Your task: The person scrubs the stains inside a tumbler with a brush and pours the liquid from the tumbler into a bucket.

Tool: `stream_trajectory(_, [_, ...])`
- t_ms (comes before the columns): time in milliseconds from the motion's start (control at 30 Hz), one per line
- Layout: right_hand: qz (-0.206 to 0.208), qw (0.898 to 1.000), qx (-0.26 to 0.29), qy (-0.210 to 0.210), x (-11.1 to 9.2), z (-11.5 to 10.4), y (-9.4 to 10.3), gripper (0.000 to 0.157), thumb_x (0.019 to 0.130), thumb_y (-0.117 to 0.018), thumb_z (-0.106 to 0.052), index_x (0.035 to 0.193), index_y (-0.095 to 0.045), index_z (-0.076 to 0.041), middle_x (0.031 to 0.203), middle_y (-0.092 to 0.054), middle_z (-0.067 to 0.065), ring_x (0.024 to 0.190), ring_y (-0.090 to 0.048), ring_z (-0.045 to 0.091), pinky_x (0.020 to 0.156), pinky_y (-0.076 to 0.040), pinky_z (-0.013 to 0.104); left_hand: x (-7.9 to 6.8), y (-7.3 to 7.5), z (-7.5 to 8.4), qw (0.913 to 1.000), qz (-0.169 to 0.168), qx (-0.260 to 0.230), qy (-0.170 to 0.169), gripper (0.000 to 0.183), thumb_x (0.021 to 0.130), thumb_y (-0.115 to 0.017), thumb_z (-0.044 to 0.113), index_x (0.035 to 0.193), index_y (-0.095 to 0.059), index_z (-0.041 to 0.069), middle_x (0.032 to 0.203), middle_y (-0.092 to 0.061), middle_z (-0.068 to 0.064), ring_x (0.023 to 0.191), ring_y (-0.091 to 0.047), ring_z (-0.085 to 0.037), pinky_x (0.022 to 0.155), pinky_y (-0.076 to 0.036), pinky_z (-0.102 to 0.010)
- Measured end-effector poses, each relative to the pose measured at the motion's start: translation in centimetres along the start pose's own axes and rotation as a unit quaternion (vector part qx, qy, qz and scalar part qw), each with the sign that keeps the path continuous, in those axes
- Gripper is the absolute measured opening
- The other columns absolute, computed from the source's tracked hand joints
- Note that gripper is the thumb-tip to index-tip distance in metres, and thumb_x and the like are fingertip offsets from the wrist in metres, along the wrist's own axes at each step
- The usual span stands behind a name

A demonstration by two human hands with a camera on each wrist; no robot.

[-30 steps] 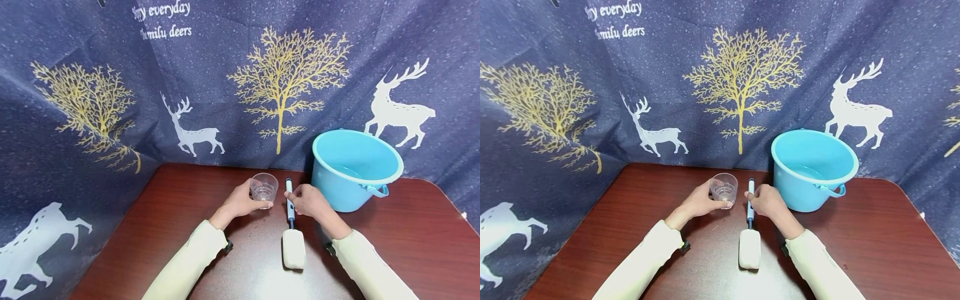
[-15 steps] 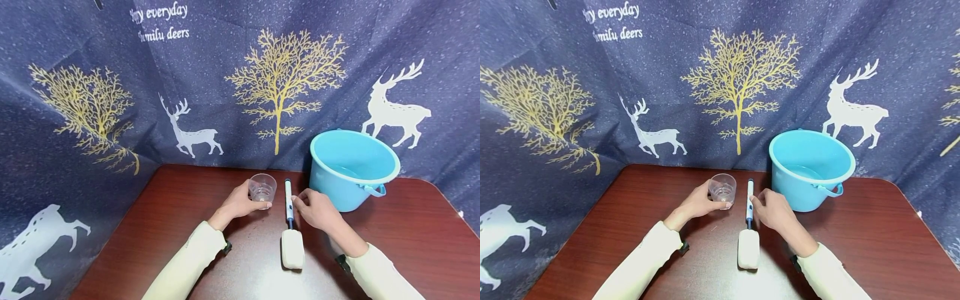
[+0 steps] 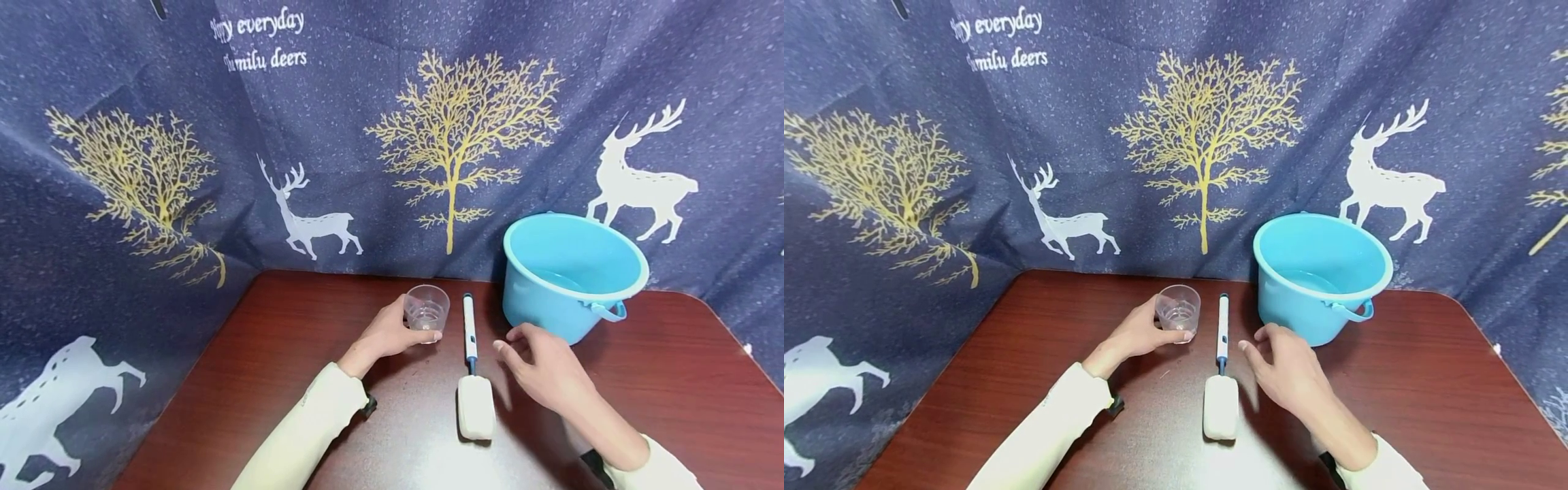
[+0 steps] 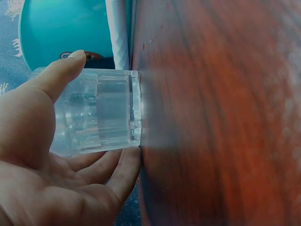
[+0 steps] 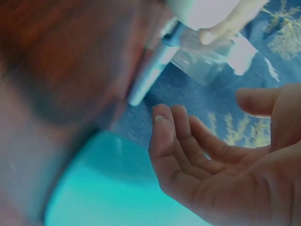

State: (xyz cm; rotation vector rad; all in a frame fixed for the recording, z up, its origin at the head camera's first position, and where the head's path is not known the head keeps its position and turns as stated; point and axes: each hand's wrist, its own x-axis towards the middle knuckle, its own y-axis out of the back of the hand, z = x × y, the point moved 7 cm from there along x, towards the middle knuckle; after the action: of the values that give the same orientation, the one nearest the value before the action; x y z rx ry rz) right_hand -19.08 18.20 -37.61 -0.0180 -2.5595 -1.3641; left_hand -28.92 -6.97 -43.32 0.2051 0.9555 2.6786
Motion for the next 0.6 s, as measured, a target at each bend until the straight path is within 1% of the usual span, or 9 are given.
stream_trajectory(100, [0.016, 1.000, 0.004, 0.001, -0.6, -0.3, 1.7, 0.026, 0.103, -0.071, -0.040, 0.107, -0.071, -0.014, 0.085, -0.070, -0.005, 0.078, -0.065, 0.010, 0.072, -0.053, 0.037, 0.0, -0.1, -0.2, 1.0000, -0.003, 0.001, 0.005, 0.080, 0.081, -0.092, 0.048, 0.143, -0.055, 0.012, 0.125, -0.068, -0.005, 0.112, -0.065, -0.020, 0.095, -0.055, -0.040])
stream_trajectory(267, [0.051, 0.999, 0.011, 0.010, -1.3, -0.7, 4.8, 0.023, 0.103, -0.071, -0.040, 0.110, -0.072, -0.018, 0.094, -0.075, -0.004, 0.080, -0.069, 0.011, 0.070, -0.054, 0.033, 0.1, -0.2, -0.5, 0.9999, -0.003, 0.005, 0.015, 0.080, 0.080, -0.092, 0.050, 0.142, -0.055, 0.015, 0.123, -0.067, -0.003, 0.111, -0.065, -0.019, 0.095, -0.055, -0.039])
stream_trajectory(367, [0.079, 0.997, 0.010, 0.009, -1.5, -0.7, 6.5, 0.020, 0.102, -0.073, -0.039, 0.110, -0.073, -0.021, 0.099, -0.076, -0.005, 0.080, -0.070, 0.011, 0.069, -0.053, 0.028, 0.1, -0.2, -0.7, 0.9998, -0.003, 0.007, 0.019, 0.080, 0.080, -0.091, 0.051, 0.141, -0.055, 0.015, 0.122, -0.067, -0.003, 0.112, -0.065, -0.019, 0.096, -0.055, -0.039])
stream_trajectory(500, [0.121, 0.993, 0.005, -0.002, -1.3, -0.2, 8.6, 0.017, 0.101, -0.074, -0.037, 0.108, -0.075, -0.022, 0.096, -0.077, -0.003, 0.075, -0.066, 0.002, 0.068, -0.048, 0.018, 0.2, -0.2, -0.7, 0.9997, -0.002, 0.006, 0.022, 0.078, 0.079, -0.092, 0.052, 0.138, -0.056, 0.015, 0.120, -0.068, -0.004, 0.110, -0.065, -0.020, 0.095, -0.055, -0.040])
stream_trajectory(600, [0.144, 0.989, 0.011, -0.012, -1.1, 0.3, 10.2, 0.019, 0.100, -0.075, -0.037, 0.108, -0.076, -0.019, 0.095, -0.078, 0.002, 0.073, -0.062, -0.009, 0.066, -0.045, 0.011, 0.2, -0.3, -0.6, 0.9998, -0.001, 0.006, 0.019, 0.079, 0.079, -0.092, 0.052, 0.139, -0.056, 0.015, 0.120, -0.068, -0.003, 0.111, -0.065, -0.019, 0.096, -0.055, -0.039])
